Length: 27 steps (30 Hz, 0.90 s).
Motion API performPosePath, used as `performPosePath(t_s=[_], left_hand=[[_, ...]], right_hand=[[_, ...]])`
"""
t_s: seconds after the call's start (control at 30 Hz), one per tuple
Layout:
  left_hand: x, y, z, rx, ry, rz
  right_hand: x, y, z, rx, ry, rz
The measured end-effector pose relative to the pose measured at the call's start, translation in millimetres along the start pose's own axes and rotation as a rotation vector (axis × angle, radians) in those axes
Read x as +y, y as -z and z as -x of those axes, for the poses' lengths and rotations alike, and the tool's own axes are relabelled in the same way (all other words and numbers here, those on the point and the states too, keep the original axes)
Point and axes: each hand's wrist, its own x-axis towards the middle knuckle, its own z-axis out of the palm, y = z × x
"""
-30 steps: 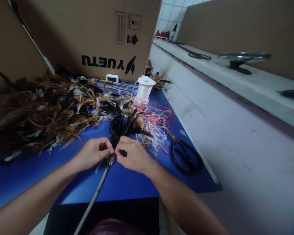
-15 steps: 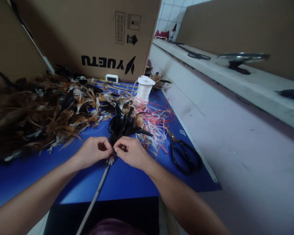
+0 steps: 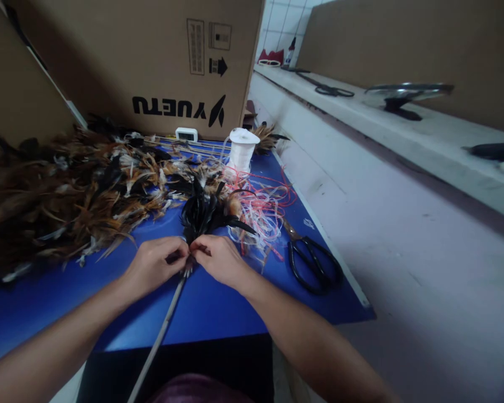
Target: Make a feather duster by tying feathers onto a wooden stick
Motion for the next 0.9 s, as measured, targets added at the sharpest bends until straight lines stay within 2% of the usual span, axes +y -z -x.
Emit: performPosePath(t_s=[0.23,0.63,0.77,0.9], left_hand=[[-4.7,-5.2,-2.1,0.091,-0.132,-0.036],[-9.9,-10.2,-5.2,0.195,-0.316,-0.176],[-10.0,-9.6,-4.2,0.172,-0.306,-0.178],[-9.6,-9.1,-3.1,0.139,-0.222,-0.138]], right_hand=[[5.8,-4.6,-3.1,0.037,-0.055,-0.034],[7.3,-2.4,-7.1,-0.005,-0.117,-0.076],[5.3,2.5,-8.2,-0.045,-0.13,-0.044],[3.5,5.1,-7.9,-0.061,-0.1,0.014]])
